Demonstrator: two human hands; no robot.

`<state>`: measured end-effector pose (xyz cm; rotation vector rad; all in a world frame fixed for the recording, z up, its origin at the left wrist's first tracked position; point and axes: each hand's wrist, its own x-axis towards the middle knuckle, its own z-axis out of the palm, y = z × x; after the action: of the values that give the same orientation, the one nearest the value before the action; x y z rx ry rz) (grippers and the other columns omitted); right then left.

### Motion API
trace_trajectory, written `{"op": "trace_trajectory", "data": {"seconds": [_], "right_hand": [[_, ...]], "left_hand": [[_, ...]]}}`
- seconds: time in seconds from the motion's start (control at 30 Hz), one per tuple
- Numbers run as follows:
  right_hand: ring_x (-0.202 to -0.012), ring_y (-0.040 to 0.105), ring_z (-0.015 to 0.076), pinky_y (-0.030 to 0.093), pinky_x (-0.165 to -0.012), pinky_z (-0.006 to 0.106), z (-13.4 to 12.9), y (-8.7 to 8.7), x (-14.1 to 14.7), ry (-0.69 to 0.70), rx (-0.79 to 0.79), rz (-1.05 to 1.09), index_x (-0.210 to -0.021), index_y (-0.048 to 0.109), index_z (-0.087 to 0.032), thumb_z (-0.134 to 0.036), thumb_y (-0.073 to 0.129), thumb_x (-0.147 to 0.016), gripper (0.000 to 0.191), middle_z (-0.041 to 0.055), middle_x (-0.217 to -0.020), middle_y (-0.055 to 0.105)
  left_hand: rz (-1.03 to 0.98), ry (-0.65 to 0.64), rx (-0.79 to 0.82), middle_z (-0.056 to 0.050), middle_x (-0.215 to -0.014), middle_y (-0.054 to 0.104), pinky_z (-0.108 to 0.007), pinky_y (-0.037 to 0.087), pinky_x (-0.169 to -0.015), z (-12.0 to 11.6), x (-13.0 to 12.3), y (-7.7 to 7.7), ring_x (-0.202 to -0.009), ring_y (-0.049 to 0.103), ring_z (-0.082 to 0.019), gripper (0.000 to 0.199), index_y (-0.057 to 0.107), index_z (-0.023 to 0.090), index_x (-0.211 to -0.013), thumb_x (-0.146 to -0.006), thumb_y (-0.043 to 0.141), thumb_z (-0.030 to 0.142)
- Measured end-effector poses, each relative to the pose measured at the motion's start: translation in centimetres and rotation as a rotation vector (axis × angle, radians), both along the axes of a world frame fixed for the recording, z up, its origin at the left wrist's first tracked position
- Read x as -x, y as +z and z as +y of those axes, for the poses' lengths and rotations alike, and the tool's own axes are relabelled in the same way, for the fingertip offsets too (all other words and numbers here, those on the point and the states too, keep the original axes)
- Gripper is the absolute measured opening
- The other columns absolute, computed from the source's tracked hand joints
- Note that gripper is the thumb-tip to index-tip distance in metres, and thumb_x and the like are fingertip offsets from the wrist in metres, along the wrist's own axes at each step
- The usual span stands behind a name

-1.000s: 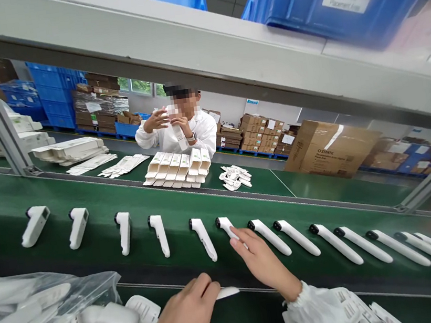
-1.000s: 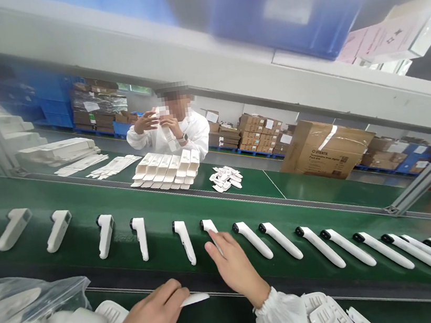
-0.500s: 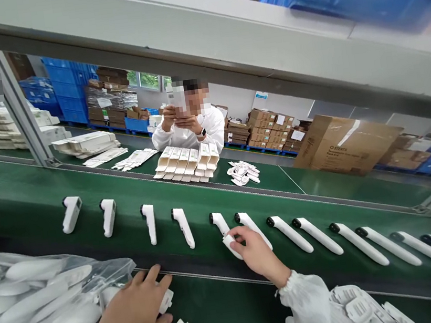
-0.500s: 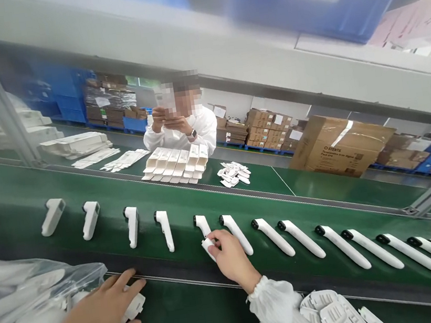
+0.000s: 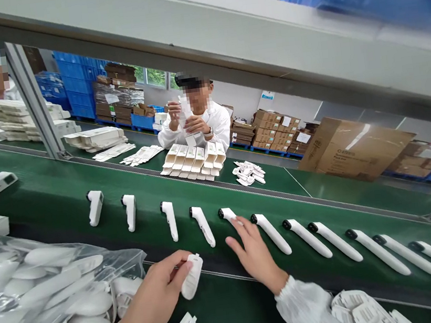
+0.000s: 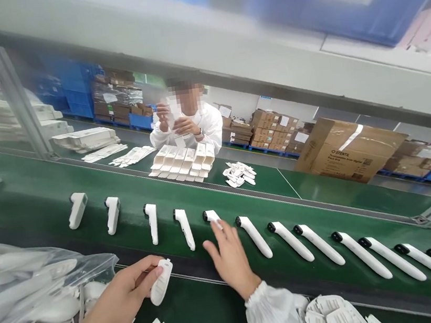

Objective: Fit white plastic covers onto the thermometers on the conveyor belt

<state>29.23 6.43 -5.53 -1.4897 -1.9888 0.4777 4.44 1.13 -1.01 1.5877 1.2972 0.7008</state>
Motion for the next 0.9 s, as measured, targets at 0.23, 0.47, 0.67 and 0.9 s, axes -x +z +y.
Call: {"op": "trace_trajectory", "data": {"seconds": [0.23, 0.47, 0.67, 0.9], "right_hand": [[-0.101, 0.059, 0.0214, 0.049, -0.087, 0.032, -5.2, 2.1, 6.4, 0.385, 0.378, 0.889, -0.115, 0.068, -0.025, -0.045, 0.073, -0.087, 0.034, 0.0057, -0.120, 0.060], [-0.076, 0.060, 0.0204, 0.052, -0.072, 0.034, -0.1, 0.7, 2.4, 0.141, 0.355, 0.757, -0.109, 0.061, -0.020, -0.045, 0.061, -0.092, 0.030, 0.0024, -0.084, 0.060], [-0.105, 0.058, 0.0252, 0.044, -0.097, 0.037, 3.0, -0.9, 0.9, 0.087, 0.095, -0.160, -0.129, 0.060, -0.020, -0.010, 0.050, -0.091, 0.040, 0.0106, -0.116, 0.058], [-0.103, 0.058, 0.0313, 0.045, -0.092, 0.039, 4.2, -2.0, 2.1, -0.082, 0.033, -0.453, -0.140, 0.049, -0.009, -0.011, 0.046, -0.096, 0.044, 0.0176, -0.108, 0.063]], "left_hand": [[-0.583, 0.110, 0.422, 0.000, -0.080, 0.059, -0.027, 0.051, -0.075, -0.8, -2.6, 0.8, -0.070, 0.055, -0.012, 0.037, 0.060, 0.017, -0.095, -0.079, 0.066, 0.049], [0.407, -0.048, -0.136, -0.006, -0.106, 0.062, -0.041, 0.050, -0.084, -2.8, -0.5, -0.8, -0.099, 0.060, -0.026, 0.029, 0.061, 0.025, -0.103, -0.094, 0.038, 0.040], [0.917, -0.323, -0.206, -0.016, -0.106, 0.066, -0.055, 0.048, -0.087, -4.3, -1.9, -2.4, -0.097, 0.064, -0.036, 0.046, 0.066, 0.019, -0.114, -0.076, 0.044, 0.005], [0.696, -0.236, -0.200, -0.014, -0.112, 0.062, -0.042, 0.051, -0.087, -2.8, -1.2, -1.6, -0.103, 0.062, -0.027, 0.051, 0.062, 0.017, -0.116, -0.087, 0.024, 0.000]]}}
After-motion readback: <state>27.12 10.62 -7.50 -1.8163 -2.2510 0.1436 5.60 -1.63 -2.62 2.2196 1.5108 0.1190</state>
